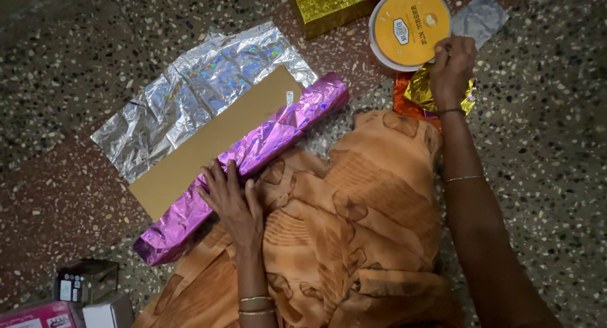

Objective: The person wraps a rectangular box with purple metallic paper. They fold the paper around the box, smooth the edges, and secure the paper with tape. The person adjusts the paper and box multiple times to ensure a neat wrap.

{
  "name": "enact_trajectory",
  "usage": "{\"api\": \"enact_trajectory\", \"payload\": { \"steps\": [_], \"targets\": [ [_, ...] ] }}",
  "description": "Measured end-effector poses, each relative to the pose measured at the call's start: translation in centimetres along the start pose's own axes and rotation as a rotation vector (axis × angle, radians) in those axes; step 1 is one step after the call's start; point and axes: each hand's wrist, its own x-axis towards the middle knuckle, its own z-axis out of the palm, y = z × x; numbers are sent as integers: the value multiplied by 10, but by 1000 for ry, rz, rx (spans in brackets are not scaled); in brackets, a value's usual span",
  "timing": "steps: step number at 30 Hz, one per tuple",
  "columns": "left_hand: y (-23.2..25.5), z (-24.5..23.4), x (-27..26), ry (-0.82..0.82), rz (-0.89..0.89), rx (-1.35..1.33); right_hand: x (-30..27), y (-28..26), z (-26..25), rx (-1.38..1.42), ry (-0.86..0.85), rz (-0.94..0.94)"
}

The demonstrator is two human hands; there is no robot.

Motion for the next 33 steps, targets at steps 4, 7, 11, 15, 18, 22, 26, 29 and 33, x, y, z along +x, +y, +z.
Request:
{"api": "enact_trajectory", "payload": {
  "steps": [4, 7, 11, 15, 18, 22, 26, 29, 33],
  "targets": [
    [0, -1, 1, 3, 5, 5, 0, 1, 0, 143, 11, 39],
    [0, -2, 1, 6, 10, -2, 5, 4, -4, 82, 24, -12],
    [1, -1, 1, 21, 19, -8, 5, 8, -11, 173, -17, 22],
    [-1, -2, 0, 14, 23, -35, 3, 9, -16, 247, -97, 28],
    [-1, -1, 1, 17, 22, -29, 3, 7, -17, 260, -112, -13],
    [-1, 1, 1, 23, 17, -39, 5, -5, -23, 81, -162, -80],
    [-3, 0, 0, 29, 14, -60, 7, -31, -35, 84, -153, -93],
    [-3, 0, -1, 44, 10, -103, 8, -57, -44, 1, -132, -187],
    [-1, -3, 1, 41, 11, -102, 1, -96, -36, 211, -466, -74]
  ]
}}
